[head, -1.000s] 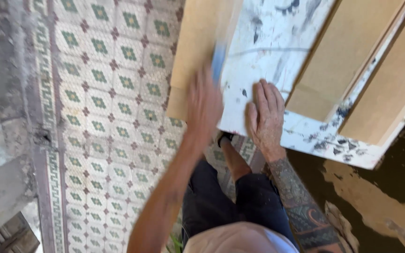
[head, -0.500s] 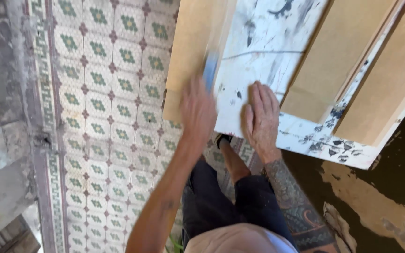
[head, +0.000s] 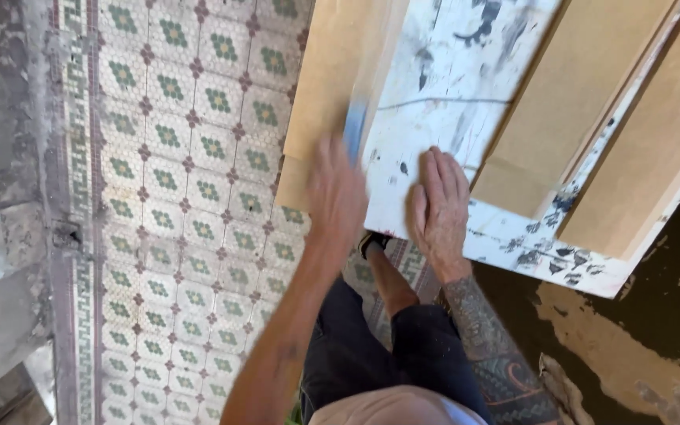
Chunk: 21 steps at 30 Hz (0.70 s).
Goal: Sanding a wooden board using a sanding block and securing it with a clamp on a workbench.
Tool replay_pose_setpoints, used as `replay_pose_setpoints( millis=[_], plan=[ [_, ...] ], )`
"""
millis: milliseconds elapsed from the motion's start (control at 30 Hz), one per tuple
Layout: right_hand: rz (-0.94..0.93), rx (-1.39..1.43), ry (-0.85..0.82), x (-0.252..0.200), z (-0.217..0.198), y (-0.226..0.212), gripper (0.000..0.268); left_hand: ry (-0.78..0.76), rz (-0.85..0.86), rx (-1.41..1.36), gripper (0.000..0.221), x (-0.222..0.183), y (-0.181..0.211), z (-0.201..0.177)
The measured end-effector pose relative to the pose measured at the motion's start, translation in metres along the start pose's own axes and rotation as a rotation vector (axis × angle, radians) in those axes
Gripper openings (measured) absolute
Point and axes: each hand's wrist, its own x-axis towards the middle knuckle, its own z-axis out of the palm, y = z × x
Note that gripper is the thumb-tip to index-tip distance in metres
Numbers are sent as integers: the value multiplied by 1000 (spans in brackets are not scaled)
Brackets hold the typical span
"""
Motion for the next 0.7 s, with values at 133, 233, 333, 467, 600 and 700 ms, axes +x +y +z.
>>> replay_pose_setpoints(
  millis=[133, 233, 333, 467, 600, 700],
  plan=[
    [-121, 15, 50, 3, -4, -4, 48, 278, 221, 220, 39, 112, 31, 25],
    [-127, 12, 52, 3, -5, -4, 53, 286, 229, 119, 40, 97, 29, 16],
    [-140, 22, 43, 6, -7, -5, 50, 174, 241, 145, 43, 17, 9, -5],
    [-150, 0, 38, 5, -11, -7, 51, 58, 99, 161, 36, -44, -10, -3],
    [-125, -17, 46, 8, -4, -7, 52, 106, 183, 290, 55, 48, 13, 9],
    [-117, -10, 26, 21, -6, -15, 55, 240, 203, 66, 40, 100, 34, 9]
  ],
)
